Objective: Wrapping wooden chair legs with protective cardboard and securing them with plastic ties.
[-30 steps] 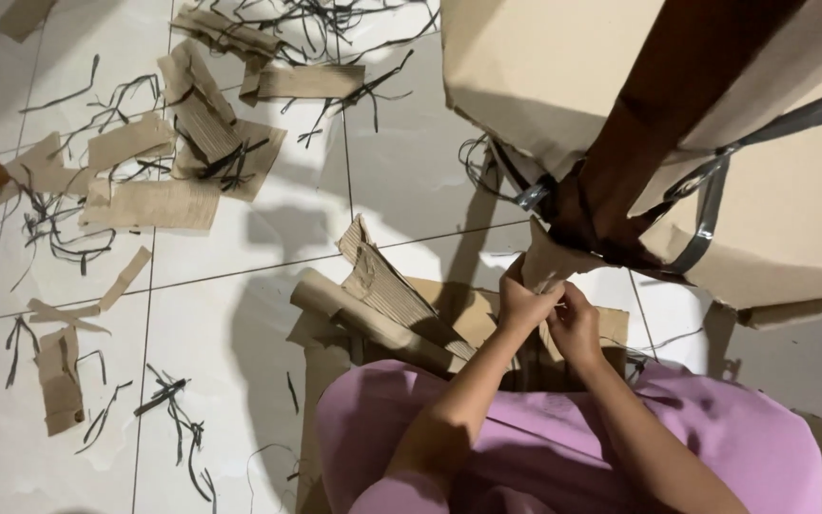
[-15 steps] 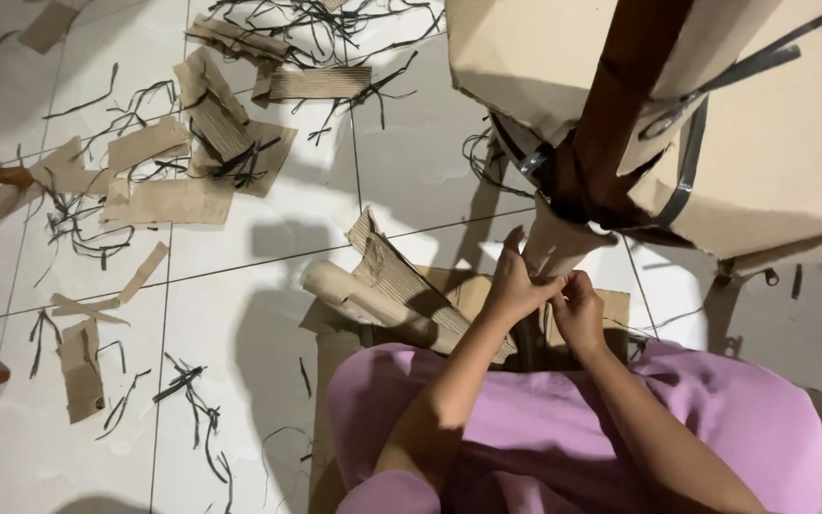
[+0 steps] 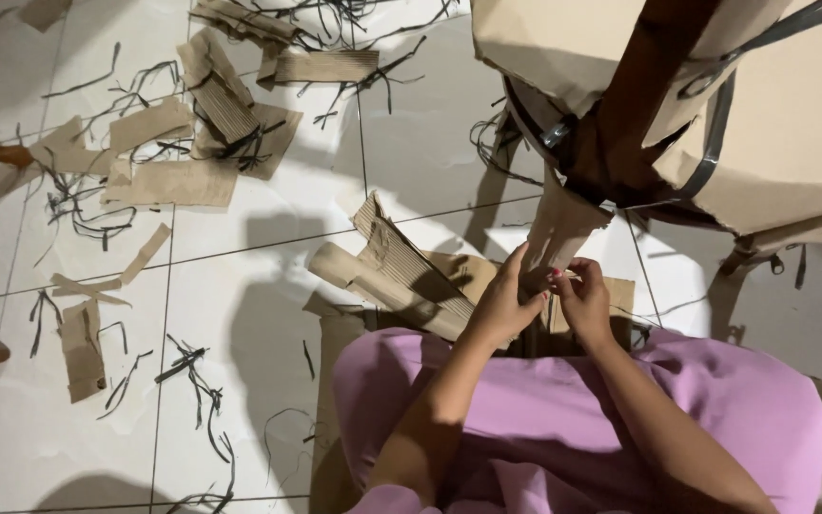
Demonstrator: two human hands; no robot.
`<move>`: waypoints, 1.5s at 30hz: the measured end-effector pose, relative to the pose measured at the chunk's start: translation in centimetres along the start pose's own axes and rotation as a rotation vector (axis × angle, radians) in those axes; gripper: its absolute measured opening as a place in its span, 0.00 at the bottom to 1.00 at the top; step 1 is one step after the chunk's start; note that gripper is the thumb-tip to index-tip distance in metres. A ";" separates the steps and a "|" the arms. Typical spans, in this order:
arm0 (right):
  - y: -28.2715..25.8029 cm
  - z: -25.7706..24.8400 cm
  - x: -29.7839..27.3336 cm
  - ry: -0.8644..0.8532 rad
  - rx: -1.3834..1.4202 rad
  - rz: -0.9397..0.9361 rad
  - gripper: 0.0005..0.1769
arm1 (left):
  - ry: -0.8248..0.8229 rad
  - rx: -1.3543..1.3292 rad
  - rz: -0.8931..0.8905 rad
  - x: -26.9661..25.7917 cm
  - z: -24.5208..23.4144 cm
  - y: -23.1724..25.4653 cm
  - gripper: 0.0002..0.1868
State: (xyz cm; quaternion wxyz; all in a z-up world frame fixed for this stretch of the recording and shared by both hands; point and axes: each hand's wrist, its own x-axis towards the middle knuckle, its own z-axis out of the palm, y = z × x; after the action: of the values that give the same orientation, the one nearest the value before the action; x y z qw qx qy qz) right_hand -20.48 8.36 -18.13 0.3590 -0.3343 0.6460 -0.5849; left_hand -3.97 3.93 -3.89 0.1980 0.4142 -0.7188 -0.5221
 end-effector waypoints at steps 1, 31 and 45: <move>-0.4 -0.3 -0.3 0.001 -0.004 0.006 0.17 | -0.004 -0.004 -0.004 0.0 -0.1 0.2 0.46; 5.9 3.4 -3.7 -0.661 -0.897 0.001 0.20 | -0.389 0.378 -0.301 -0.4 -2.7 -7.0 0.31; -1.3 3.5 -4.1 -0.276 -0.365 0.041 0.19 | -0.156 0.593 -0.283 2.9 1.5 -11.5 0.28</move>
State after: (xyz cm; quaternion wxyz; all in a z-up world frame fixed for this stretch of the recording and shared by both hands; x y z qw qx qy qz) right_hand -15.37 9.93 -16.70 0.3896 -0.4574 0.6923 -0.3997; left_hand -2.29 1.18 -15.45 -0.0611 0.5084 -0.7875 -0.3429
